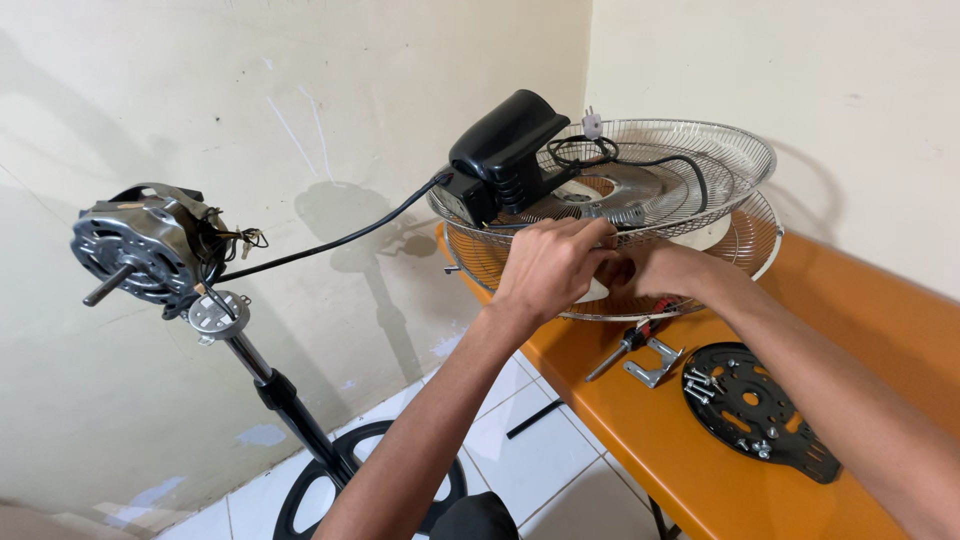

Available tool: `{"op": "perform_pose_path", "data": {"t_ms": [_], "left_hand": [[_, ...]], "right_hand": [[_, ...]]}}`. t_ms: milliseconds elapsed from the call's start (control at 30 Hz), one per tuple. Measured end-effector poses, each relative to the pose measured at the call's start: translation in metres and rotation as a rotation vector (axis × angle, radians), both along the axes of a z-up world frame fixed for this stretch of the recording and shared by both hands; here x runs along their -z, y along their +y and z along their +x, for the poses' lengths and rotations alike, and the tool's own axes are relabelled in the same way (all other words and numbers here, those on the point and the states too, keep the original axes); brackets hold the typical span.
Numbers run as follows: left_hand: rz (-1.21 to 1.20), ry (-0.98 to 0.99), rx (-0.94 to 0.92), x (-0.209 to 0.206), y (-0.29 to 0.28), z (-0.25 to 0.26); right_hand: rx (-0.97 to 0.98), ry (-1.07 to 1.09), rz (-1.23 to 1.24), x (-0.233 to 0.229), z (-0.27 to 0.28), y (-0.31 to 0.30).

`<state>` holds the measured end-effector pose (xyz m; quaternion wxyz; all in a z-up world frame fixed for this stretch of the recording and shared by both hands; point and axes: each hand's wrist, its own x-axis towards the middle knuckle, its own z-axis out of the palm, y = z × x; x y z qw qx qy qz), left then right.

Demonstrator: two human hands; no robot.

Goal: The person is repairing a standing fan. They adjust the fan cage, attach the motor to the stand, and use a screwdriver to tighten screws on the motor assembly.

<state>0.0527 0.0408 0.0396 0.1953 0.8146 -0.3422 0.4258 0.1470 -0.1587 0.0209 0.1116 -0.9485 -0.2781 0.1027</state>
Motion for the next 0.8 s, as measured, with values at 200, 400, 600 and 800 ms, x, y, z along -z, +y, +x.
{"op": "perform_pose_path", "data": {"t_ms": [200,400,600,800], "left_hand": [[-0.012,-0.022,0.016,0.001,0.000,0.000],[-0.003,0.015,0.014,0.000,0.002,-0.001],[-0.015,-0.008,0.034,0.006,-0.003,-0.003],[0.017,-0.040,0.052,0.010,-0.005,-0.010]], "right_hand": [[0.062,0.048,0.113,0.005,0.007,-0.010],[0.004,0.029,0.233,0.012,0.010,-0.026],[0.105,0.006,0.219,0.005,-0.015,-0.045],[0.185,-0.100,0.567,-0.007,-0.065,-0.080]]}}
